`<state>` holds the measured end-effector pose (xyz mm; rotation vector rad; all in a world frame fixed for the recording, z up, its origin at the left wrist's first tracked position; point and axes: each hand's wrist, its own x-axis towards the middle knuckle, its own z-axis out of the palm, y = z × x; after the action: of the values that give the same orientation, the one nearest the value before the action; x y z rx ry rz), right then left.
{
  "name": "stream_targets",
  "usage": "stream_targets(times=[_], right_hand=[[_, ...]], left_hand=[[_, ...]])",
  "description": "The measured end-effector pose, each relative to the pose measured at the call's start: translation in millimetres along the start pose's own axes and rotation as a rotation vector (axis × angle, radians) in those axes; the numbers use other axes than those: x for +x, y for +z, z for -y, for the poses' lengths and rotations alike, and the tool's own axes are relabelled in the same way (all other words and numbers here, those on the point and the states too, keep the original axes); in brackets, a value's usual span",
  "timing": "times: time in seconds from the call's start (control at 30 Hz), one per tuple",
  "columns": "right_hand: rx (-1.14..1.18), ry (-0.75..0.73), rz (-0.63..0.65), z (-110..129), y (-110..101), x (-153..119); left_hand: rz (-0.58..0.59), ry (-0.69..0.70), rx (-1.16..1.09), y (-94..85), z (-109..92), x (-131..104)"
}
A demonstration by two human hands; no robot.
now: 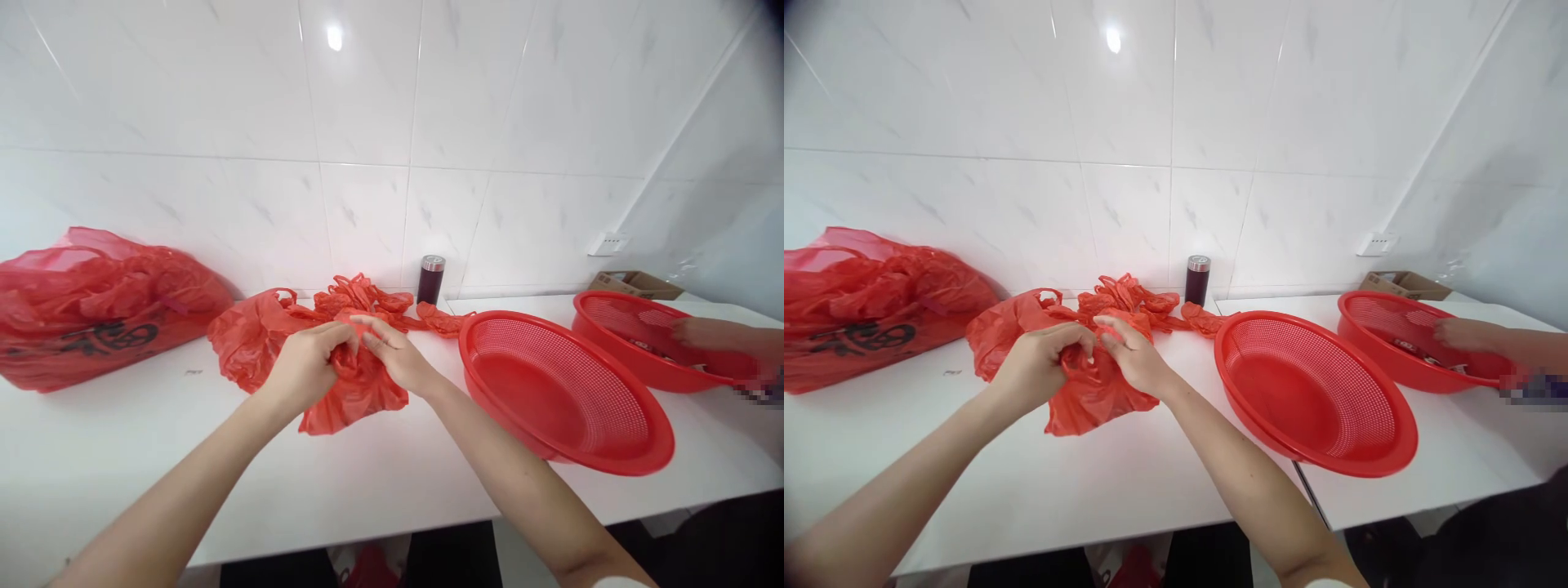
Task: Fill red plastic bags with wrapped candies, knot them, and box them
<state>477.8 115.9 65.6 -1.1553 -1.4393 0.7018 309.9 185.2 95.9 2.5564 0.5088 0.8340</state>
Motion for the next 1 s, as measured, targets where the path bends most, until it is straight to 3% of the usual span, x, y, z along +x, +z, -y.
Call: stream_targets(times=[0.1, 0.2, 0.3, 0.37, 0.5, 0.6, 0.67, 0.77, 0.9, 1.0], right_hand=[[0.201, 0.036, 0.139, -12.0, 2.9, 0.0], [0.316, 0.091, 0.212, -9.7, 4.3, -6.0], [0.317, 0.078, 0.110, -13.0, 1.8, -14.2], [0.260, 0.118, -0.003, -27.4, -4.1, -21.8], [0.056, 0.341, -0.270, -78.3, -23.0, -40.6], [-0.025, 0.366, -0.347, -107.1, -25.2, -48.6], [-0.063, 0.350, -0.375, -114.3, -15.4, -48.1], [-0.204, 0.329, -0.330, -115.4, 10.4, -42.6], [-0.455, 0.300, -0.293, -121.0, 40.2, -37.1], [-0.442, 0.304, -0.342, -131.2, 43.5, -35.8]], left_hand=[[-0.164, 0.100, 0.110, 12.5, 2.2, -4.4], [-0.111, 0.077, 0.047, 13.7, 5.1, -5.8], [0.089, -0.080, -0.013, 9.0, 14.2, -15.2], [0.201, -0.229, -0.035, 6.3, 27.7, -31.7], [0.279, -0.474, -0.228, 6.6, 65.3, -81.5], [0.243, -0.550, -0.300, 14.8, 82.7, -104.7], [0.099, -0.563, -0.205, 25.4, 84.8, -102.7], [-0.072, -0.563, -0.047, 51.0, 81.7, -80.3], [-0.051, -0.598, 0.028, 94.8, 83.6, -47.8], [-0.011, -0.650, 0.143, 118.0, 92.2, -35.1]])
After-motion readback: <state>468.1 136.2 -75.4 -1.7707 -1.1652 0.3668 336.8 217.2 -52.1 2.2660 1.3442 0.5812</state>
